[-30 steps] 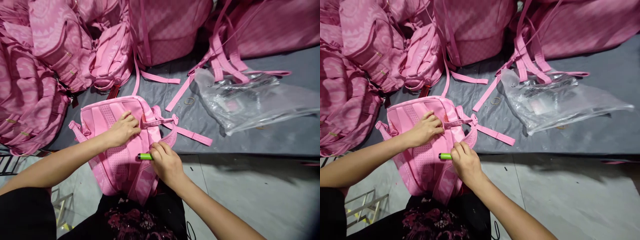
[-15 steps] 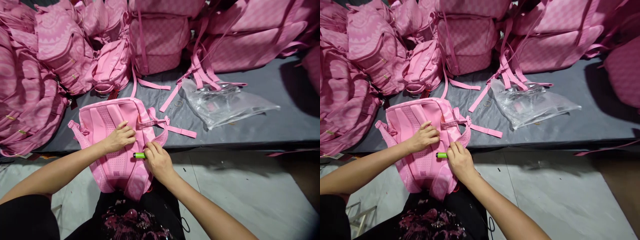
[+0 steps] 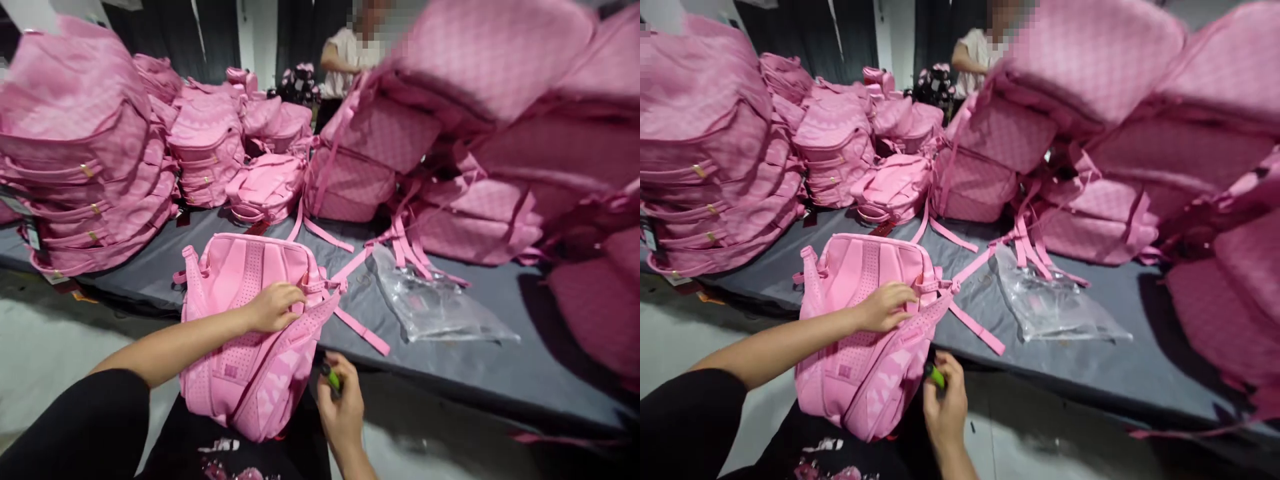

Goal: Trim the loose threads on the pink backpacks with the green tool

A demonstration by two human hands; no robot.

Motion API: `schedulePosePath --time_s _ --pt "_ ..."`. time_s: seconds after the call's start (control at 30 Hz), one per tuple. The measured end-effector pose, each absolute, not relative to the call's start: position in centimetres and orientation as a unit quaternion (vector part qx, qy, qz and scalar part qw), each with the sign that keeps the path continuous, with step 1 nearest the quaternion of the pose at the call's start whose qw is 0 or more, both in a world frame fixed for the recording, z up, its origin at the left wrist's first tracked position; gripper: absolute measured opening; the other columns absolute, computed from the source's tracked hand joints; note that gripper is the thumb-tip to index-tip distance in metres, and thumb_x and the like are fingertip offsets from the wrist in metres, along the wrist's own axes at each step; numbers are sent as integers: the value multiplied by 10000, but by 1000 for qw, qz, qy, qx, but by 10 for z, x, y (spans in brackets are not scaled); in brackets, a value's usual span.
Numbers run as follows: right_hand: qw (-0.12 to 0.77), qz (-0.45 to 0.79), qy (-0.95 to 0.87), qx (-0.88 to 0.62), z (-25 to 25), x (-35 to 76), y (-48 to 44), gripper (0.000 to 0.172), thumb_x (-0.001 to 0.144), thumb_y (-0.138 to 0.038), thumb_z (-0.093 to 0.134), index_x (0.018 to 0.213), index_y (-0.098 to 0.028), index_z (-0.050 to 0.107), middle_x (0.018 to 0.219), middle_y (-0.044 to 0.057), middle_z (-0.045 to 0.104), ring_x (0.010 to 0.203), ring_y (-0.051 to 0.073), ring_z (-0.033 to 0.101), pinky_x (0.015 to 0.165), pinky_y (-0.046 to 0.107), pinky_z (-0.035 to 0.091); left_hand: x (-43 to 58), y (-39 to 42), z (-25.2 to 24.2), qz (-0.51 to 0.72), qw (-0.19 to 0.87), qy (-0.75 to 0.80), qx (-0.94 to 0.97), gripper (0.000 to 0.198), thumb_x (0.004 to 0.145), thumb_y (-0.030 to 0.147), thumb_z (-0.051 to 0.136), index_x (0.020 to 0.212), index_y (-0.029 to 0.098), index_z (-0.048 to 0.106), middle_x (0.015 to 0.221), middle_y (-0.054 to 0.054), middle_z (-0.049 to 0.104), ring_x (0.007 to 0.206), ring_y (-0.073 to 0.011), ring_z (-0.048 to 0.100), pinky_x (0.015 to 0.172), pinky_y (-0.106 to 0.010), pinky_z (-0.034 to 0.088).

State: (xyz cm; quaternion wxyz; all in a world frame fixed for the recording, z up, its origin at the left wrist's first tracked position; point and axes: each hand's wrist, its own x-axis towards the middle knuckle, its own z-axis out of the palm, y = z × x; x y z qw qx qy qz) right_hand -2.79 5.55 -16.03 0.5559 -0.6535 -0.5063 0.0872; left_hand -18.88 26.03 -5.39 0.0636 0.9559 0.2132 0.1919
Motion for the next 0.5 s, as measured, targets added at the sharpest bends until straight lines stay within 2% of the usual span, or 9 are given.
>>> schedulePosePath --time_s 0.07,0.1,0.13,0.17,0.2,0.23,0.33,0.4,0.5 --pt "537 208 -368 -730 -190 -28 38 268 812 -476 659 827 -212 616 753 27 674 711 238 660 670 353 544 -245 249 -65 289 74 331 895 314 975 300 478 1264 197 542 1180 -98 669 1202 -208 587 1089 -424 425" --pt "514 271 -308 -753 -205 -31 32 376 748 -580 691 760 -209 630 647 10 640 633 240 634 616 354 531 -276 238 -76 326 79 391 857 345 997 273 407 1319 183 492 1210 -130 650 1246 -239 566 1120 -502 386" --pt "498 317 -259 -764 -218 -36 28 454 689 -651 710 748 -204 657 638 15 649 646 256 641 616 363 531 -307 224 -90 367 101 466 799 388 992 316 429 1353 177 450 1241 -152 631 1284 -274 543 1136 -551 360" --pt "493 354 -224 -763 -228 -42 27 515 651 -703 712 763 -201 682 680 28 680 710 278 665 642 372 540 -334 207 -106 437 196 562 675 505 901 406 611 1349 234 454 1293 -119 611 1354 -287 489 1193 -524 305" --pt "500 383 -202 -750 -235 -50 28 566 625 -734 712 812 -200 706 775 43 721 821 303 687 700 380 555 -355 189 -122 446 233 603 618 669 818 484 693 1375 227 425 1338 -145 579 1397 -344 440 1181 -559 318" --pt "515 408 -191 -729 -238 -57 31 601 620 -747 711 885 -207 719 896 51 746 955 317 687 773 382 562 -370 171 -139 442 265 621 591 700 805 532 688 1371 205 437 1339 -173 577 1379 -383 462 1135 -582 376" --pt "552 461 -198 -666 -225 -69 38 662 643 -738 720 1085 -246 701 1180 43 719 1239 311 595 958 371 532 -382 129 -172 428 362 630 537 672 859 630 565 1357 184 494 1347 -199 602 1284 -370 579 1036 -519 507" --pt "554 469 -224 -651 -206 -66 38 691 673 -711 729 1197 -265 673 1299 49 673 1325 307 532 1021 375 503 -376 118 -172 437 423 615 501 739 830 665 591 1387 190 497 1391 -176 595 1297 -339 578 1084 -457 488" --pt "551 459 -266 -644 -174 -57 39 712 705 -685 730 1271 -260 653 1401 70 611 1380 308 477 1094 397 445 -372 124 -137 444 516 570 460 834 720 615 756 1395 189 514 1399 -133 605 1318 -333 558 1151 -437 423"
